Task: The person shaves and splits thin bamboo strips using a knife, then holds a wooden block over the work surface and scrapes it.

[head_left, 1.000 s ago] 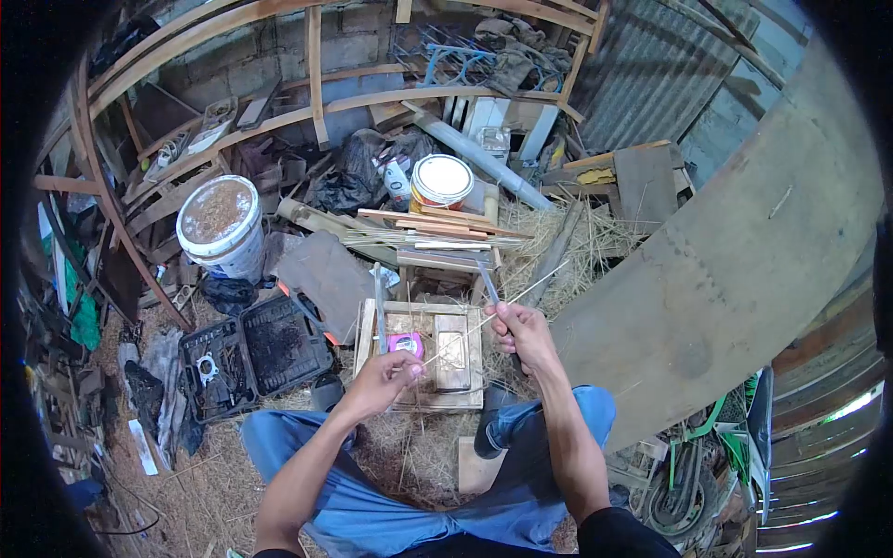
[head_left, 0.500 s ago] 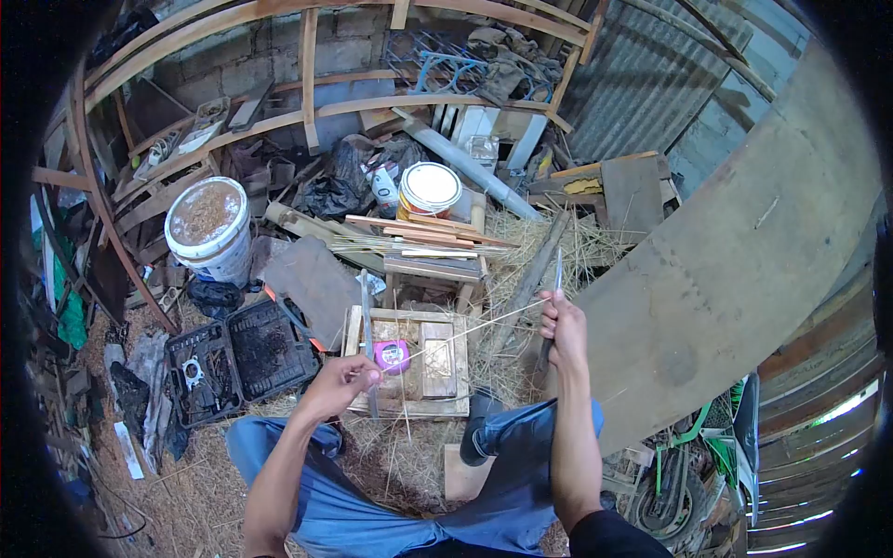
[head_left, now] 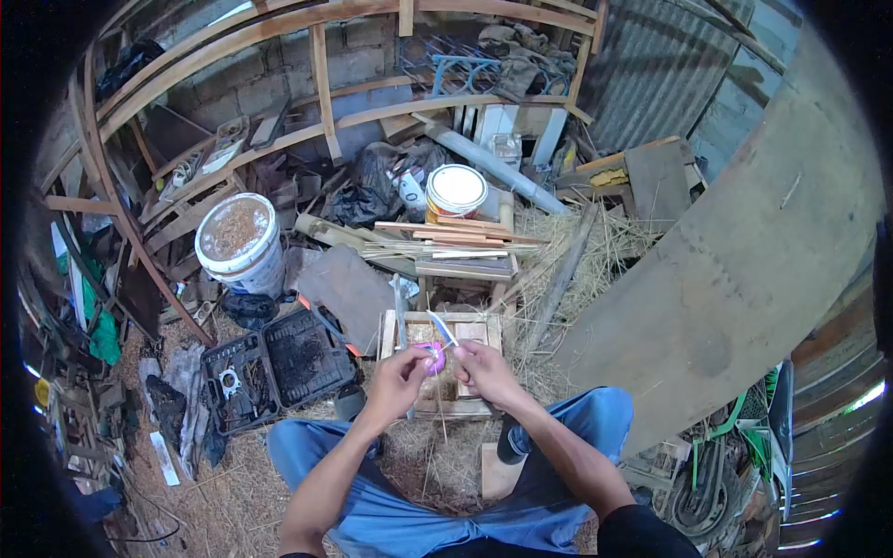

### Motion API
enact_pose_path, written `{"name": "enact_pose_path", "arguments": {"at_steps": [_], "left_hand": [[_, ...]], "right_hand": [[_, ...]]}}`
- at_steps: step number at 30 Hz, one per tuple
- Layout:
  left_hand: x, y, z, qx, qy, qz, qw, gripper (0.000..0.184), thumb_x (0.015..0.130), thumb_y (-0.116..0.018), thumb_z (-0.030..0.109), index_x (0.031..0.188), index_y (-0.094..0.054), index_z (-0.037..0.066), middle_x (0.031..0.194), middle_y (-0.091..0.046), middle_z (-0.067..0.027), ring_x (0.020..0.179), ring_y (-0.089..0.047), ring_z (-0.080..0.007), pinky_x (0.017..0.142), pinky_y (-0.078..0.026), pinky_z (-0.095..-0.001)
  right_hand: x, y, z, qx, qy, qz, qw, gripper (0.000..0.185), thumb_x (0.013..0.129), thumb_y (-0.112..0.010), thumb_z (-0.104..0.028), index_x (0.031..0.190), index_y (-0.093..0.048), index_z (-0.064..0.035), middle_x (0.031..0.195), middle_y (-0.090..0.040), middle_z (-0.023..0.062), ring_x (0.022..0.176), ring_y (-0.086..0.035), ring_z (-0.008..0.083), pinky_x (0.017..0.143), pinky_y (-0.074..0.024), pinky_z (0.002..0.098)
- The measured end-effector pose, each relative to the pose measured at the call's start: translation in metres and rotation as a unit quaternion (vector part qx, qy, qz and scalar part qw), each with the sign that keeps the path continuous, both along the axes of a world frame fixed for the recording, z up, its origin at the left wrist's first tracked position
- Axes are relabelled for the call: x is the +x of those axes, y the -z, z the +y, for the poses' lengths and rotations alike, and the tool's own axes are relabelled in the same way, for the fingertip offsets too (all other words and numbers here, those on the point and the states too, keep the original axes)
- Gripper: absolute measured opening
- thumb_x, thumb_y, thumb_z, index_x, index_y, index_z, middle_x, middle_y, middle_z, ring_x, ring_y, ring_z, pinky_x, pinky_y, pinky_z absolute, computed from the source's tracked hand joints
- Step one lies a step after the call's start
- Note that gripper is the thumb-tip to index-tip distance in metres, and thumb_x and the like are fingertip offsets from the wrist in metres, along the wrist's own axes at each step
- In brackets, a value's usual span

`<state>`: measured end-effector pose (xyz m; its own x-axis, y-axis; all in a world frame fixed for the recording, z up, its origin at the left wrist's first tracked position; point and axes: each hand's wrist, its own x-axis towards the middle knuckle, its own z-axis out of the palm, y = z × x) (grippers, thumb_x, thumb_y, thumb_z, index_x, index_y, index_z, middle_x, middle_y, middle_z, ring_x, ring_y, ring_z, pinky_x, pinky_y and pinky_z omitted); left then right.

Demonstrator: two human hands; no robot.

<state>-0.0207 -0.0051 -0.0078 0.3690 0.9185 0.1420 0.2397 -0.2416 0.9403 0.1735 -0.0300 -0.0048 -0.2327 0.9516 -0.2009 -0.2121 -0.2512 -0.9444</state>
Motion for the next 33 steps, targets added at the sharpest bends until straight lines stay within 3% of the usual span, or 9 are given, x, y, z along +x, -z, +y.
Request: {"name": "enact_pose_path", "arguments": {"at_steps": [2,4,6,7,9,12,19,23,33], "left_hand": [[0.001,-0.005,-0.001,-0.024,-0.01,0.021,0.999,0.014,0.091,-0.057,0.008,0.099,-0.062,-0.002,0.077,-0.061,0.0003,0.071,-0.052,-0.0042,0.063,-0.043,-0.0214],[0.0,0.008,0.004,-0.021,-0.067,-0.079,0.994,0.013,0.09,-0.057,0.008,0.098,-0.063,0.0,0.075,-0.063,-0.003,0.064,-0.051,-0.0048,0.057,-0.04,-0.0222],[-0.003,0.012,0.009,-0.017,-0.085,-0.077,0.993,0.015,0.092,-0.056,0.01,0.099,-0.062,-0.002,0.079,-0.064,-0.0053,0.068,-0.054,-0.0059,0.061,-0.043,-0.0229],[-0.004,0.013,0.011,-0.028,-0.085,-0.05,0.995,0.016,0.092,-0.056,0.011,0.099,-0.062,-0.002,0.08,-0.064,-0.0052,0.068,-0.054,-0.0061,0.061,-0.043,-0.023],[-0.003,0.008,0.008,-0.034,-0.081,-0.038,0.995,0.017,0.092,-0.056,0.013,0.099,-0.063,-0.001,0.078,-0.064,-0.0043,0.067,-0.053,-0.0063,0.06,-0.043,-0.0232],[0.0,-0.003,0.002,-0.063,-0.057,0.001,0.996,0.017,0.093,-0.056,0.014,0.096,-0.062,-0.001,0.075,-0.058,0.0015,0.07,-0.049,-0.0045,0.064,-0.042,-0.0212],[0.009,-0.006,-0.014,-0.123,0.046,0.0,0.991,0.015,0.092,-0.058,0.013,0.097,-0.062,0.0,0.075,-0.058,0.0028,0.068,-0.048,-0.0032,0.06,-0.039,-0.021],[0.006,-0.01,-0.01,-0.116,0.055,0.008,0.992,0.016,0.092,-0.058,0.014,0.097,-0.064,0.0,0.076,-0.059,0.0014,0.071,-0.051,-0.0045,0.063,-0.041,-0.0214],[-0.001,-0.021,-0.012,0.05,0.02,0.078,0.996,0.008,0.087,-0.06,0.005,0.091,-0.063,-0.002,0.065,-0.058,-0.0078,0.056,-0.049,-0.0079,0.051,-0.039,-0.0242]], "right_hand": [[0.005,0.012,0.004,-0.007,0.067,-0.276,0.959,0.05,0.094,-0.052,-0.039,0.125,-0.046,-0.0002,0.069,-0.051,0.0019,0.05,-0.039,0.0059,0.041,-0.0295,0.0243],[0.022,0.05,0.016,0.003,0.107,-0.288,0.952,0.061,0.092,-0.053,-0.045,0.128,-0.041,0.0034,0.071,-0.054,0.003,0.051,-0.043,0.0067,0.041,-0.0323,0.0259],[0.038,0.092,0.028,0.359,0.324,-0.564,0.669,0.056,0.096,-0.047,-0.042,0.133,-0.036,-0.0012,0.07,-0.053,0.0018,0.05,-0.041,0.0053,0.042,-0.032,0.0227],[0.033,0.068,0.022,0.361,0.318,-0.561,0.673,0.056,0.096,-0.047,-0.042,0.133,-0.036,-0.0012,0.07,-0.053,0.0018,0.05,-0.041,0.0053,0.042,-0.032,0.0227],[0.026,0.015,0.0,0.11,0.227,-0.218,0.943,0.05,0.099,-0.042,-0.038,0.137,-0.032,-0.0082,0.067,-0.049,0.0004,0.05,-0.039,0.0042,0.043,-0.0313,0.0198],[0.013,-0.015,-0.01,0.066,0.079,-0.142,0.985,0.044,0.1,-0.039,-0.034,0.138,-0.032,-0.0131,0.065,-0.046,-0.0012,0.051,-0.036,0.0032,0.044,-0.0291,0.0179],[-0.001,-0.008,-0.006,-0.026,-0.043,-0.008,0.999,0.034,0.099,-0.045,-0.032,0.121,-0.053,-0.0071,0.069,-0.049,-0.0032,0.053,-0.039,0.0028,0.043,-0.0289,0.0171],[0.01,-0.015,-0.002,-0.015,0.012,-0.057,0.998,0.036,0.098,-0.047,-0.035,0.101,-0.058,-0.0021,0.062,-0.044,-0.0047,0.047,-0.033,0.0018,0.041,-0.0253,0.017],[0.06,-0.033,0.01,-0.02,0.143,0.012,0.989,0.036,0.098,-0.048,-0.034,0.101,-0.06,0.0001,0.064,-0.048,-0.0031,0.047,-0.034,0.0025,0.039,-0.025,0.0181]]}}
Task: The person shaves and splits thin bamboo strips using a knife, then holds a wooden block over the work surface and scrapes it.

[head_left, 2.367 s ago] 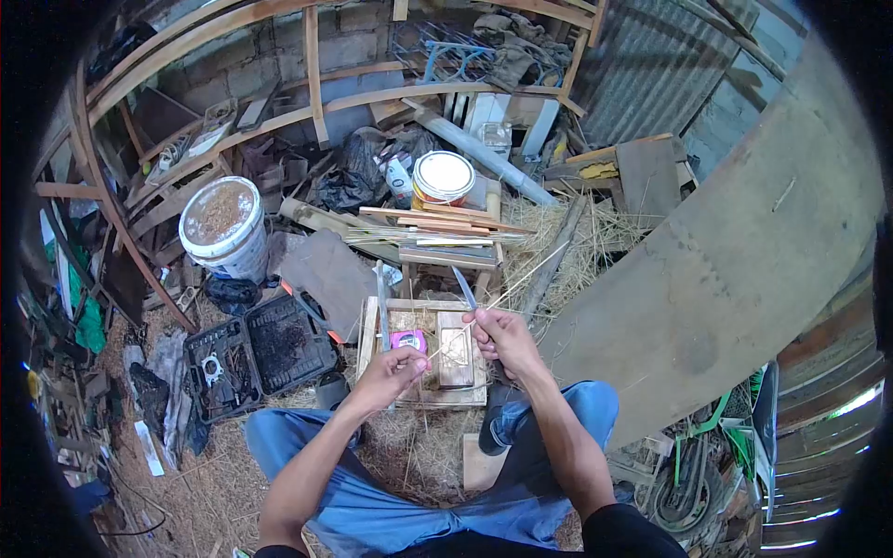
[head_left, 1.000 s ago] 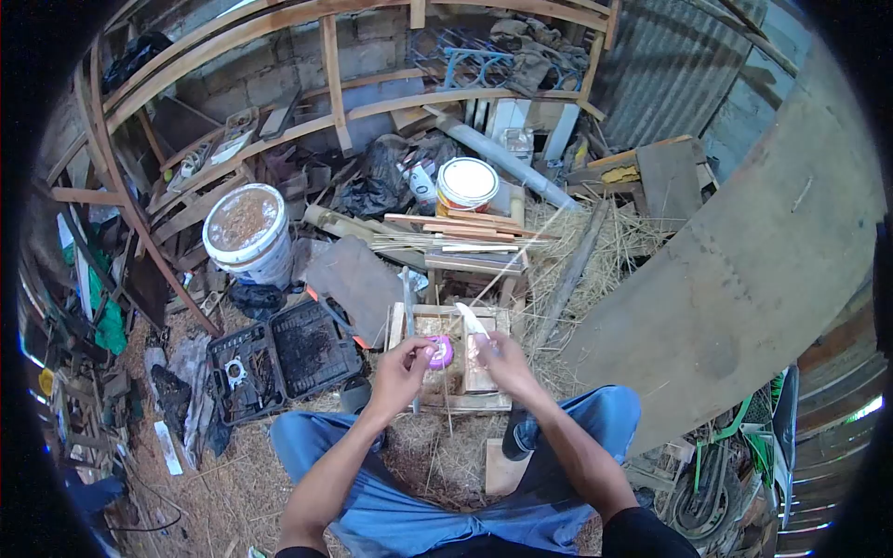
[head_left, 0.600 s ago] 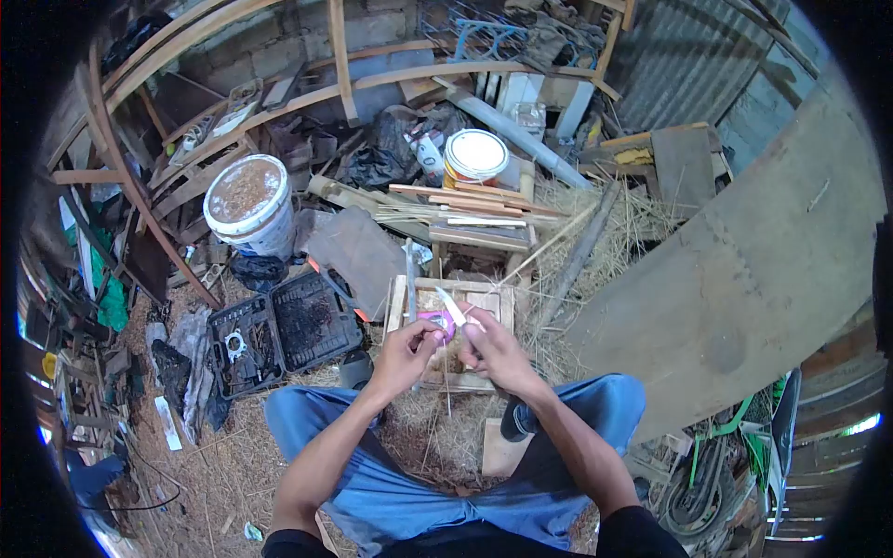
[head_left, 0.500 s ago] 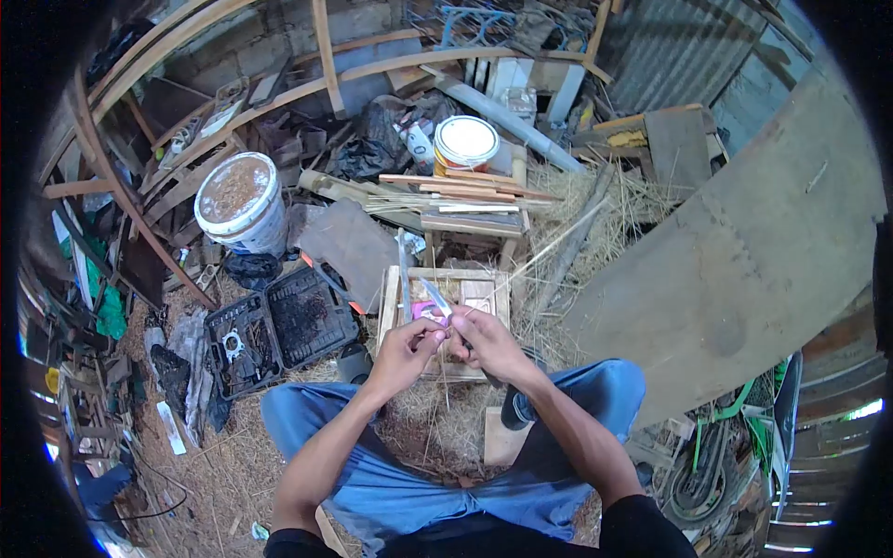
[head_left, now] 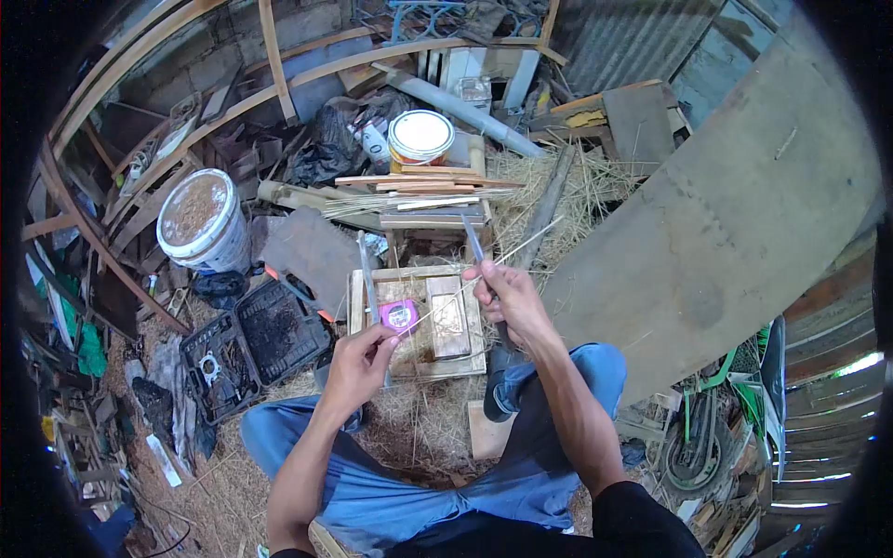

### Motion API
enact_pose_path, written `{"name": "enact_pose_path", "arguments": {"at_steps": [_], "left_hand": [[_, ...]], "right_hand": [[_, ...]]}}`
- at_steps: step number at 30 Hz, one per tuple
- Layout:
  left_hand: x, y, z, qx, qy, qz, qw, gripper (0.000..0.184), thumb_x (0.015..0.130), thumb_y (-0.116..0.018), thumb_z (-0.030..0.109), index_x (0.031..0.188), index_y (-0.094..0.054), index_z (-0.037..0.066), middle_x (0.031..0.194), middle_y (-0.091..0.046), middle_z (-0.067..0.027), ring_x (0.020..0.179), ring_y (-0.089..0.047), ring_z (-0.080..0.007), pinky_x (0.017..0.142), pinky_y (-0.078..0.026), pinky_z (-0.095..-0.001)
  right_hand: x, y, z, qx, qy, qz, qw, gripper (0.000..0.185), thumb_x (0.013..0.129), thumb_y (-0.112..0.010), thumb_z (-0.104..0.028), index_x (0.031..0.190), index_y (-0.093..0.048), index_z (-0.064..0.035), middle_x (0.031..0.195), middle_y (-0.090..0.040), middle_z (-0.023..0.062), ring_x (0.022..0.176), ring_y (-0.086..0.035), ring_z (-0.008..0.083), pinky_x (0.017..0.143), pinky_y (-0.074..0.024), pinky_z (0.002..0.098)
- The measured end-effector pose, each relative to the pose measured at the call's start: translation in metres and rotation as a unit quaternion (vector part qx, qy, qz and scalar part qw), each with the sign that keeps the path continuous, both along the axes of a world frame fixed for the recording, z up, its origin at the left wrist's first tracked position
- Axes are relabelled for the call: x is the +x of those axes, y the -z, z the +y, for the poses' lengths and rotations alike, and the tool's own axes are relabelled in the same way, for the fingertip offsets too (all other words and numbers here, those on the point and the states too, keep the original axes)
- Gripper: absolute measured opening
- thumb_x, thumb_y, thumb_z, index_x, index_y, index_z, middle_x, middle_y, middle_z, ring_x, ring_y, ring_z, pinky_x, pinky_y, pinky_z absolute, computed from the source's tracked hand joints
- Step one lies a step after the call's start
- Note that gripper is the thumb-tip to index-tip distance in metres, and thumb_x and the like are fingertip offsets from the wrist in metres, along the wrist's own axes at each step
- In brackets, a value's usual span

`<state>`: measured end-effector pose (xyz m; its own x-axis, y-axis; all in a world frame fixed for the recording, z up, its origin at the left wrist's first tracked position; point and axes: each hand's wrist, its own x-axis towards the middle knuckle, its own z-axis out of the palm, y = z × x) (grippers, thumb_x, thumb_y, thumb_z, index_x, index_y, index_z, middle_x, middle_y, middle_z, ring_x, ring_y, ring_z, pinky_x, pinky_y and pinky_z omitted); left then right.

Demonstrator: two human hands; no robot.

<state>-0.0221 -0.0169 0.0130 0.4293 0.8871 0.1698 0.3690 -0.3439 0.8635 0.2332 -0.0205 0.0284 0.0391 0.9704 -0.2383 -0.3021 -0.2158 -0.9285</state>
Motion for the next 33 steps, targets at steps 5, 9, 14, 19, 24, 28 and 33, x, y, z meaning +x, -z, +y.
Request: {"name": "enact_pose_path", "arguments": {"at_steps": [5,9,14,19,24,28,33], "left_hand": [[0.018,-0.005,-0.008,0.073,-0.028,0.003,0.997,0.008,0.087,-0.059,0.005,0.09,-0.062,-0.003,0.071,-0.062,-0.0118,0.06,-0.058,-0.0121,0.055,-0.044,-0.0265],[0.01,-0.009,-0.006,0.048,-0.033,0.034,0.998,0.007,0.085,-0.06,0.003,0.091,-0.062,-0.001,0.081,-0.064,-0.0171,0.069,-0.064,-0.0315,0.059,-0.049,-0.0349],[0.007,-0.011,-0.005,0.07,-0.02,0.025,0.997,0.008,0.084,-0.061,0.003,0.091,-0.062,0.0,0.081,-0.064,-0.0165,0.068,-0.065,-0.0306,0.058,-0.049,-0.0345],[-0.013,-0.015,0.007,0.118,-0.036,0.028,0.992,0.007,0.084,-0.062,0.003,0.09,-0.062,0.0,0.08,-0.064,-0.016,0.064,-0.064,-0.0289,0.055,-0.048,-0.0344],[-0.023,-0.018,0.016,0.118,-0.04,0.022,0.992,0.006,0.085,-0.062,0.004,0.087,-0.063,-0.001,0.07,-0.06,-0.0138,0.055,-0.056,-0.019,0.053,-0.043,-0.029],[-0.015,-0.012,0.015,0.087,-0.033,-0.001,0.996,0.007,0.085,-0.061,0.005,0.088,-0.063,-0.002,0.072,-0.061,-0.0136,0.055,-0.055,-0.0182,0.053,-0.042,-0.0292],[0.0,-0.004,0.008,0.103,0.007,-0.002,0.995,0.009,0.086,-0.062,0.006,0.09,-0.063,-0.002,0.072,-0.062,-0.0116,0.056,-0.055,-0.0153,0.052,-0.042,-0.0283]], "right_hand": [[-0.055,0.02,-0.015,-0.015,-0.156,-0.026,0.987,0.039,0.099,-0.045,-0.032,0.111,-0.057,0.003,0.061,-0.046,-0.0035,0.046,-0.032,0.0023,0.04,-0.024,0.0177],[-0.044,0.016,-0.007,-0.003,-0.107,-0.014,0.994,0.037,0.099,-0.045,-0.03,0.108,-0.058,0.0033,0.063,-0.049,-0.0019,0.046,-0.033,0.003,0.04,-0.0245,0.0181],[-0.018,0.006,-0.003,-0.019,-0.067,-0.028,0.997,0.039,0.097,-0.049,-0.034,0.103,-0.057,0.0039,0.064,-0.049,-0.0004,0.046,-0.034,0.0026,0.039,-0.0242,0.0181],[0.03,-0.002,0.004,-0.018,0.054,-0.061,0.997,0.039,0.096,-0.049,-0.036,0.099,-0.06,0.0015,0.063,-0.048,-0.002,0.046,-0.035,0.0038,0.039,-0.0266,0.0172],[0.053,-0.01,0.003,0.0,0.144,0.012,0.989,0.038,0.097,-0.047,-0.035,0.107,-0.056,0.0013,0.063,-0.046,-0.0028,0.045,-0.033,0.0036,0.039,-0.0243,0.0181],[0.01,-0.004,-0.003,0.027,0.008,0.027,0.999,0.042,0.098,-0.045,-0.038,0.112,-0.055,0.0002,0.063,-0.048,-0.0025,0.045,-0.032,0.0023,0.039,-0.0216,0.0183],[-0.029,0.005,-0.007,-0.007,-0.109,0.065,0.992,0.034,0.097,-0.05,-0.03,0.113,-0.054,0.0004,0.064,-0.049,-0.001,0.046,-0.031,0.0007,0.04,-0.0231,0.0162]]}}
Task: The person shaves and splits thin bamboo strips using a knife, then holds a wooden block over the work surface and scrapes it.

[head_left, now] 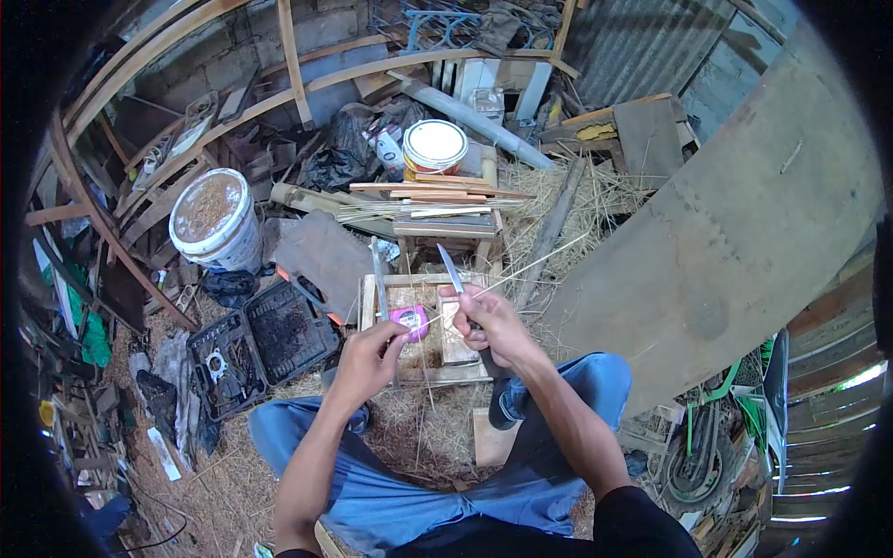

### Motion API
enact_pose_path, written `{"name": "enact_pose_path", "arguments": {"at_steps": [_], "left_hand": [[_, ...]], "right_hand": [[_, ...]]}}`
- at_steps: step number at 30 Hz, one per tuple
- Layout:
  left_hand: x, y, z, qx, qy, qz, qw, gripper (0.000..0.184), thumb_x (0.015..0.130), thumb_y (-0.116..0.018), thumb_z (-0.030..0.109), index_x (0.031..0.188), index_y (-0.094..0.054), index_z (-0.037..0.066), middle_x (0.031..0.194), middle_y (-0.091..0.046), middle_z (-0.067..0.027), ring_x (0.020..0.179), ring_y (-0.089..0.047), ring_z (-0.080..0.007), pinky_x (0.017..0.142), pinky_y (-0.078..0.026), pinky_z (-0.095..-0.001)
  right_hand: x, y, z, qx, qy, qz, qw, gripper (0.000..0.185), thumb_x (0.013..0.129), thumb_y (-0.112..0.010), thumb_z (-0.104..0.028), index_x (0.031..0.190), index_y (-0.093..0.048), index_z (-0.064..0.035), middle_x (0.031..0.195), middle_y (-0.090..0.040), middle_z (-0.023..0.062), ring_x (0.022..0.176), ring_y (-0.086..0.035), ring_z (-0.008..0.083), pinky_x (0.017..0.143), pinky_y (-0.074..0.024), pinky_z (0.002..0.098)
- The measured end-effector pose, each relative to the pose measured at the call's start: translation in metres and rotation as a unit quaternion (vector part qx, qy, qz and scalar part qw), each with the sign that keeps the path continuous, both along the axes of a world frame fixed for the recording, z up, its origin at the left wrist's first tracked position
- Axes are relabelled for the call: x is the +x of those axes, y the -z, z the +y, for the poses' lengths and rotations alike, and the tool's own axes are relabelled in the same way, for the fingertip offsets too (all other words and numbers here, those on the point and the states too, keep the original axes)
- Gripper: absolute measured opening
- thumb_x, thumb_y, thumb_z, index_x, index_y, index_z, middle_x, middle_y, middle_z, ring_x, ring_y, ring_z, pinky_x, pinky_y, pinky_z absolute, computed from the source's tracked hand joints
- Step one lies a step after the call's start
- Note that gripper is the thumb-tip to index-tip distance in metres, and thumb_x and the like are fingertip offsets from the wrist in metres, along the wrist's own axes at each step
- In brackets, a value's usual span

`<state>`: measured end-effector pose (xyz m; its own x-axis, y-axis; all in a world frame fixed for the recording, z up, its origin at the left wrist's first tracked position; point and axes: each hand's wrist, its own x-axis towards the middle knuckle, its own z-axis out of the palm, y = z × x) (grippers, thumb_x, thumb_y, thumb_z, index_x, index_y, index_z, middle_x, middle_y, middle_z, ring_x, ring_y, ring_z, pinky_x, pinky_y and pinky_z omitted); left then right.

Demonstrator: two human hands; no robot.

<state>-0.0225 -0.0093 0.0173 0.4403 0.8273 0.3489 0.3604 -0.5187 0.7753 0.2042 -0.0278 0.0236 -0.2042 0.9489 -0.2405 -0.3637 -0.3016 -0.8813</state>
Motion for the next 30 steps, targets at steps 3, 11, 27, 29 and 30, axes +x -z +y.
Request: {"name": "enact_pose_path", "arguments": {"at_steps": [3,11,27,29,30], "left_hand": [[-0.007,-0.004,0.001,-0.027,0.005,0.001,1.0,0.009,0.086,-0.062,0.006,0.09,-0.063,-0.002,0.07,-0.06,-0.0103,0.055,-0.053,-0.0139,0.051,-0.041,-0.0277],[-0.036,-0.012,0.017,-0.043,0.017,0.021,0.999,0.007,0.084,-0.061,0.004,0.087,-0.063,-0.001,0.068,-0.058,-0.0107,0.056,-0.052,-0.0147,0.053,-0.041,-0.0274],[-0.042,-0.017,0.022,-0.018,0.055,0.035,0.998,0.008,0.085,-0.062,0.008,0.087,-0.064,0.001,0.068,-0.059,-0.0108,0.052,-0.051,-0.0165,0.05,-0.039,-0.0288],[-0.045,-0.021,0.022,-0.021,0.055,0.043,0.997,0.008,0.085,-0.062,0.008,0.087,-0.064,0.0,0.068,-0.059,-0.0111,0.053,-0.052,-0.0166,0.05,-0.039,-0.0287],[-0.047,-0.026,0.021,-0.035,0.045,0.058,0.997,0.008,0.085,-0.062,0.007,0.086,-0.064,0.0,0.067,-0.059,-0.0104,0.053,-0.051,-0.0149,0.05,-0.039,-0.0281]], "right_hand": [[0.015,-0.001,0.003,-0.008,0.014,-0.009,1.0,0.037,0.095,-0.054,-0.031,0.111,-0.053,0.002,0.066,-0.051,-0.0004,0.047,-0.033,0.0005,0.04,-0.0236,0.0158],[0.067,-0.018,0.002,0.001,0.111,-0.011,0.994,0.042,0.093,-0.057,-0.034,0.107,-0.054,0.0056,0.071,-0.054,0.0019,0.05,-0.036,0.0021,0.041,-0.0272,0.0161],[0.083,-0.031,0.0,-0.002,0.148,-0.094,0.985,0.034,0.093,-0.058,-0.029,0.1,-0.056,0.0042,0.063,-0.044,-0.0045,0.047,-0.034,0.0007,0.039,-0.0239,0.016],[0.082,-0.031,0.001,-0.008,0.161,-0.114,0.98,0.033,0.095,-0.055,-0.03,0.1,-0.055,0.0028,0.063,-0.043,-0.0047,0.046,-0.033,0.0003,0.038,-0.0239,0.0154],[0.084,-0.028,0.002,-0.008,0.16,-0.114,0.98,0.033,0.095,-0.055,-0.03,0.1,-0.055,0.0028,0.063,-0.043,-0.0047,0.046,-0.033,0.0003,0.038,-0.0239,0.0154]]}}
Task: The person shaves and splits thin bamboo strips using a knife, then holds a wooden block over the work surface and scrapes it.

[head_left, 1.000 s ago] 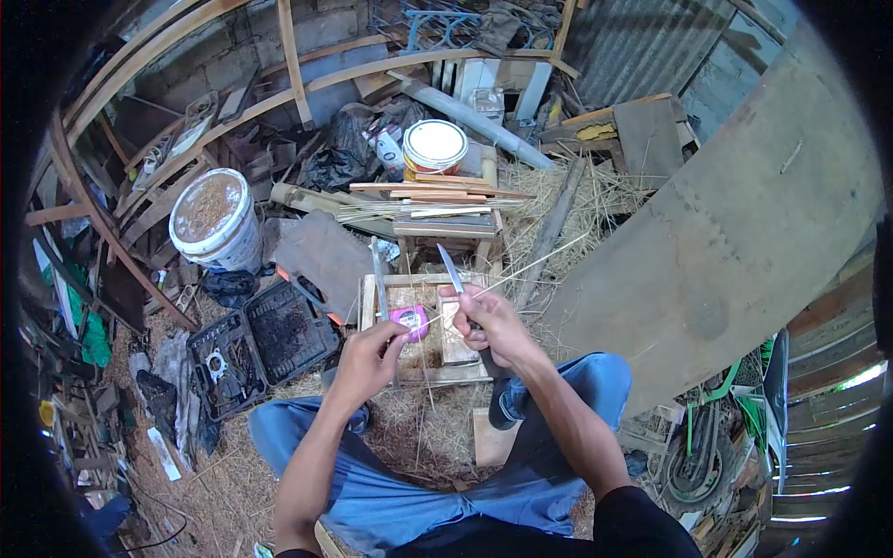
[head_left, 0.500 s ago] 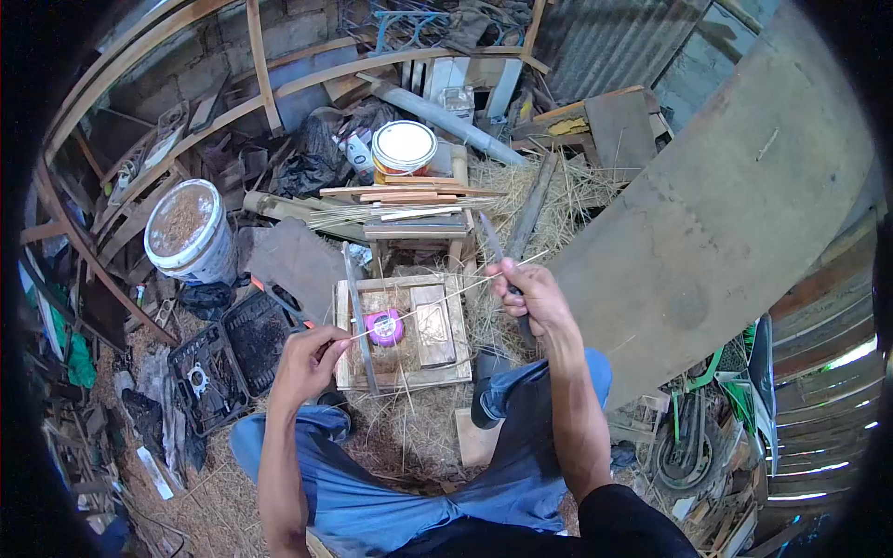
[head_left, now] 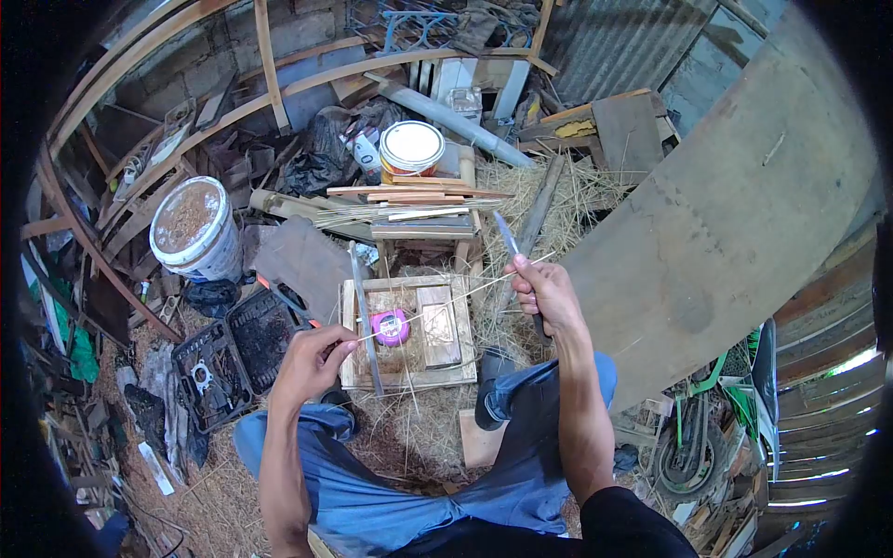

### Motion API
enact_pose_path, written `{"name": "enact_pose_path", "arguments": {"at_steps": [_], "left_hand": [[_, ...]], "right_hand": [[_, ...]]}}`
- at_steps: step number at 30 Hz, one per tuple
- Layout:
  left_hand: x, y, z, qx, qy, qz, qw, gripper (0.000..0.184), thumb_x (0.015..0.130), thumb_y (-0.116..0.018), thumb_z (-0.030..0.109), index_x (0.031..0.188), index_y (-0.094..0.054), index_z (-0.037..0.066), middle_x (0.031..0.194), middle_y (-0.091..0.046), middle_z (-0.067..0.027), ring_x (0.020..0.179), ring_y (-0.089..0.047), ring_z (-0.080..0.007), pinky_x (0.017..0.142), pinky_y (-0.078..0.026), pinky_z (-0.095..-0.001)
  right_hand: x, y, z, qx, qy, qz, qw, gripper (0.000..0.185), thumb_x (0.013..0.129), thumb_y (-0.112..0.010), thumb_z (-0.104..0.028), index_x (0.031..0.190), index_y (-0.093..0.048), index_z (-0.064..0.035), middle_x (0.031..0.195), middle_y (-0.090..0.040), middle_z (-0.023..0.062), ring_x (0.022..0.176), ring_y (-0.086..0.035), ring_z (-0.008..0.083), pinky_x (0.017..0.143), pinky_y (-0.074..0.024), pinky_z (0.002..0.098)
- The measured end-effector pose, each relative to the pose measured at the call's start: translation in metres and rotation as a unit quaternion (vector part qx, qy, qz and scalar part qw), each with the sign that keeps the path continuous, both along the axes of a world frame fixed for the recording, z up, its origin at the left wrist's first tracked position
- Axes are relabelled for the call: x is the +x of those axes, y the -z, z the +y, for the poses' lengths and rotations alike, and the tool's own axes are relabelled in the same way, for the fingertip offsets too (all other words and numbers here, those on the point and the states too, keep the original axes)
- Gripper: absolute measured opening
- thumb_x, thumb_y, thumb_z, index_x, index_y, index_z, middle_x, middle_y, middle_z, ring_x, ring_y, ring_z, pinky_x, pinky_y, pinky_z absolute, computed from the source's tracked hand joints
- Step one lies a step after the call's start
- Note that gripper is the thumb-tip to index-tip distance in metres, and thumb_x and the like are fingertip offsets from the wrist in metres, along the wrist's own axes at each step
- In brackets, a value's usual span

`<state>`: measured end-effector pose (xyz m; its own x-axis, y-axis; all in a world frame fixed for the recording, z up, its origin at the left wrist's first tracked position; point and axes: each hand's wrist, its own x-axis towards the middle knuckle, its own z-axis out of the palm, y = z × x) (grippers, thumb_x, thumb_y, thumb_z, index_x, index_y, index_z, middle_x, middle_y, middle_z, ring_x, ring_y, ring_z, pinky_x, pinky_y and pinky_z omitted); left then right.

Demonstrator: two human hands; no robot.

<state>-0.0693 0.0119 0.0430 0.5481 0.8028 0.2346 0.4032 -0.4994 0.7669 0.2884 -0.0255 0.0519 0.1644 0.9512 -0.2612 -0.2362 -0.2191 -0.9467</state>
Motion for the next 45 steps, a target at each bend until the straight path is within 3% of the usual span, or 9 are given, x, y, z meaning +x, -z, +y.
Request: {"name": "enact_pose_path", "arguments": {"at_steps": [3,6,9,16,22,24,28,42,45], "left_hand": [[-0.024,0.004,0.008,-0.02,-0.046,-0.005,0.999,0.007,0.085,-0.061,0.005,0.085,-0.063,-0.001,0.065,-0.057,-0.0084,0.054,-0.05,-0.011,0.051,-0.039,-0.0266],[-0.036,0.006,0.013,-0.019,-0.116,0.002,0.993,0.006,0.085,-0.06,0.003,0.084,-0.062,-0.003,0.063,-0.056,-0.0068,0.057,-0.049,-0.0079,0.051,-0.038,-0.0249],[-0.016,0.016,0.01,-0.016,-0.123,-0.02,0.992,0.012,0.089,-0.057,0.008,0.084,-0.061,-0.002,0.064,-0.056,-0.003,0.056,-0.046,-0.0064,0.051,-0.036,-0.0235],[0.032,0.026,-0.002,-0.066,-0.12,-0.04,0.99,0.014,0.091,-0.056,0.01,0.092,-0.063,-0.002,0.066,-0.059,-0.0047,0.059,-0.049,-0.006,0.054,-0.04,-0.0249],[0.063,0.038,-0.031,-0.132,-0.071,-0.106,0.983,0.01,0.09,-0.058,0.008,0.091,-0.063,-0.001,0.059,-0.048,0.0032,0.056,-0.039,-0.0019,0.048,-0.03,-0.022],[0.068,0.033,-0.038,-0.136,-0.077,-0.09,0.984,0.011,0.091,-0.057,0.008,0.09,-0.062,-0.001,0.059,-0.045,0.0043,0.056,-0.038,-0.0013,0.048,-0.03,-0.0216],[0.062,0.028,-0.031,-0.174,-0.046,-0.079,0.981,0.012,0.091,-0.057,0.01,0.09,-0.062,-0.001,0.062,-0.048,0.0039,0.057,-0.039,-0.0018,0.049,-0.031,-0.022],[0.028,0.032,-0.012,-0.175,-0.024,-0.03,0.984,0.014,0.091,-0.057,0.011,0.088,-0.063,-0.001,0.063,-0.052,0.0012,0.059,-0.043,-0.0035,0.053,-0.035,-0.0221],[0.006,0.024,-0.006,-0.144,-0.033,-0.022,0.989,0.012,0.09,-0.057,0.009,0.088,-0.062,-0.002,0.064,-0.054,0.0001,0.062,-0.045,-0.0039,0.055,-0.037,-0.0229]], "right_hand": [[0.032,0.013,-0.005,0.028,0.144,-0.098,0.984,0.036,0.097,-0.05,-0.031,0.102,-0.057,0.004,0.061,-0.042,-0.0065,0.048,-0.033,0.0007,0.04,-0.0235,0.0161],[0.051,0.014,-0.004,0.074,0.241,0.011,0.968,0.04,0.098,-0.045,-0.034,0.107,-0.057,0.0033,0.063,-0.043,-0.006,0.048,-0.033,0.0007,0.04,-0.0242,0.0164],[0.005,0.007,-0.007,0.008,0.109,-0.044,0.993,0.045,0.099,-0.04,-0.041,0.117,-0.054,-0.0021,0.068,-0.045,-0.0036,0.048,-0.034,0.0011,0.041,-0.0263,0.0165],[-0.088,0.022,-0.008,0.019,-0.115,-0.064,0.991,0.045,0.099,-0.043,-0.035,0.136,-0.037,-0.0111,0.07,-0.045,-0.0009,0.049,-0.033,0.003,0.042,-0.0282,0.0158],[-0.107,0.048,-0.009,0.033,-0.193,0.0,0.981,0.037,0.099,-0.043,-0.033,0.124,-0.05,-0.0063,0.07,-0.047,-0.0038,0.055,-0.037,0.0019,0.046,-0.0304,0.0155],[-0.108,0.048,-0.009,0.012,-0.232,0.105,0.967,0.038,0.099,-0.046,-0.032,0.121,-0.051,-0.0025,0.068,-0.047,-0.003,0.051,-0.033,0.0023,0.044,-0.0271,0.0164],[-0.094,0.035,-0.007,0.005,-0.234,0.013,0.972,0.033,0.098,-0.048,-0.032,0.106,-0.058,-0.0004,0.064,-0.046,-0.0039,0.049,-0.034,0.0024,0.042,-0.0255,0.0171],[-0.022,0.025,0.019,-0.006,-0.08,0.031,0.996,0.036,0.097,-0.05,-0.031,0.103,-0.056,0.0039,0.064,-0.043,-0.0039,0.048,-0.034,0.0032,0.04,-0.0256,0.0186],[0.003,0.025,0.021,0.012,0.055,0.018,0.998,0.035,0.098,-0.047,-0.029,0.106,-0.054,0.0049,0.065,-0.04,-0.005,0.049,-0.032,0.0025,0.041,-0.0255,0.0175]]}}
